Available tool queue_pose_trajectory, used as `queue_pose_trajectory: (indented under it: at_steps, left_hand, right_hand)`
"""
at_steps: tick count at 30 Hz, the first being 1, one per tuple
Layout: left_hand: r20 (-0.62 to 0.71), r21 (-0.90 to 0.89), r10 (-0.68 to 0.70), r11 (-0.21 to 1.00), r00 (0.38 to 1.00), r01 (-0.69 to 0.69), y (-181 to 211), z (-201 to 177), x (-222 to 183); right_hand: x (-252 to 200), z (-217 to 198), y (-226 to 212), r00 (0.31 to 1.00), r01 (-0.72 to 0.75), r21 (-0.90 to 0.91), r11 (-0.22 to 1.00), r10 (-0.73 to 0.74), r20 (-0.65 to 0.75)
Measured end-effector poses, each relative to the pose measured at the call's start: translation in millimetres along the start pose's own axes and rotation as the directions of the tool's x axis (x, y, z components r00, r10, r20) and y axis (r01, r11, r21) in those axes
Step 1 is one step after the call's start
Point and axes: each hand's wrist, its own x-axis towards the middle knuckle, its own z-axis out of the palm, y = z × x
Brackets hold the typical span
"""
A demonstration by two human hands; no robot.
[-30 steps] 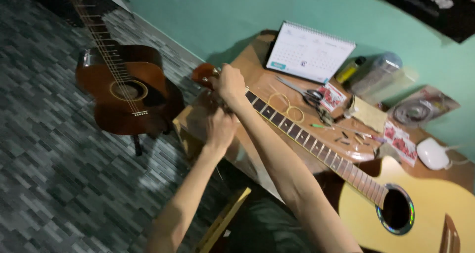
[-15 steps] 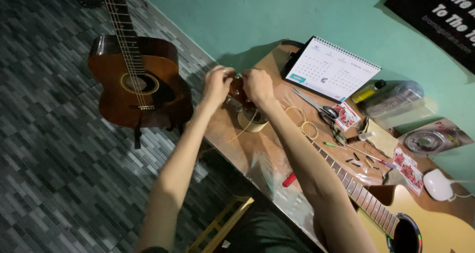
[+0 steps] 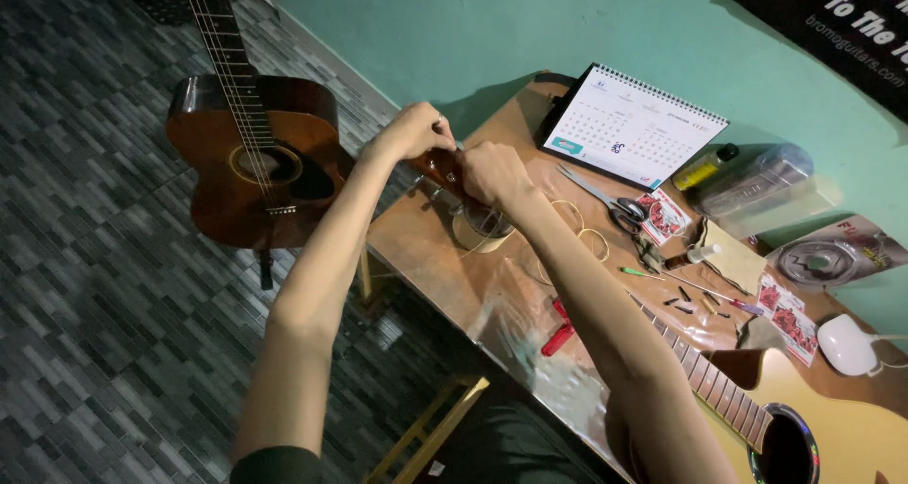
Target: Restringing an acoustic guitar by coiling the string and threading it through the tuning peg on the headstock.
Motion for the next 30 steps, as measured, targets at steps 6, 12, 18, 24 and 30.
queue_pose_trajectory:
  at_steps: [6, 12, 18, 24, 30]
  left_hand:
    - [-0.035, -0.164, -0.09, 0.983, 0.995, 0.083, -14, 7, 5]
    - [0.038, -0.353, -0.1, 0.93, 0.994, 0.106, -30, 2, -11]
    - [-0.121, -0.551, 0.035, 0.829, 0.992, -0.097, -55, 44, 2]
    - [-0.427, -0.259, -0.029, 0.962, 0.904, -0.091, -63, 82, 19]
    - [-0.297, -0.449, -0.151, 0.894, 0.943, 0.002, -74, 75, 36]
  right_hand:
    - [11, -27, -17, 0.999, 0.041, 0.082, 0.996, -0.043, 0.027]
    - [52, -39, -19, 0.985, -0.171, 0.209, 0.963, 0.171, 0.022]
    - [73, 25, 44, 0.934, -0.33, 0.259, 0.908, 0.353, -0.048]
    - [33, 6, 47, 0.961, -0.273, 0.188, 0.943, 0.274, 0.021]
    - [29, -42, 5, 0.981, -0.04, 0.176, 0.984, 0.006, 0.193]
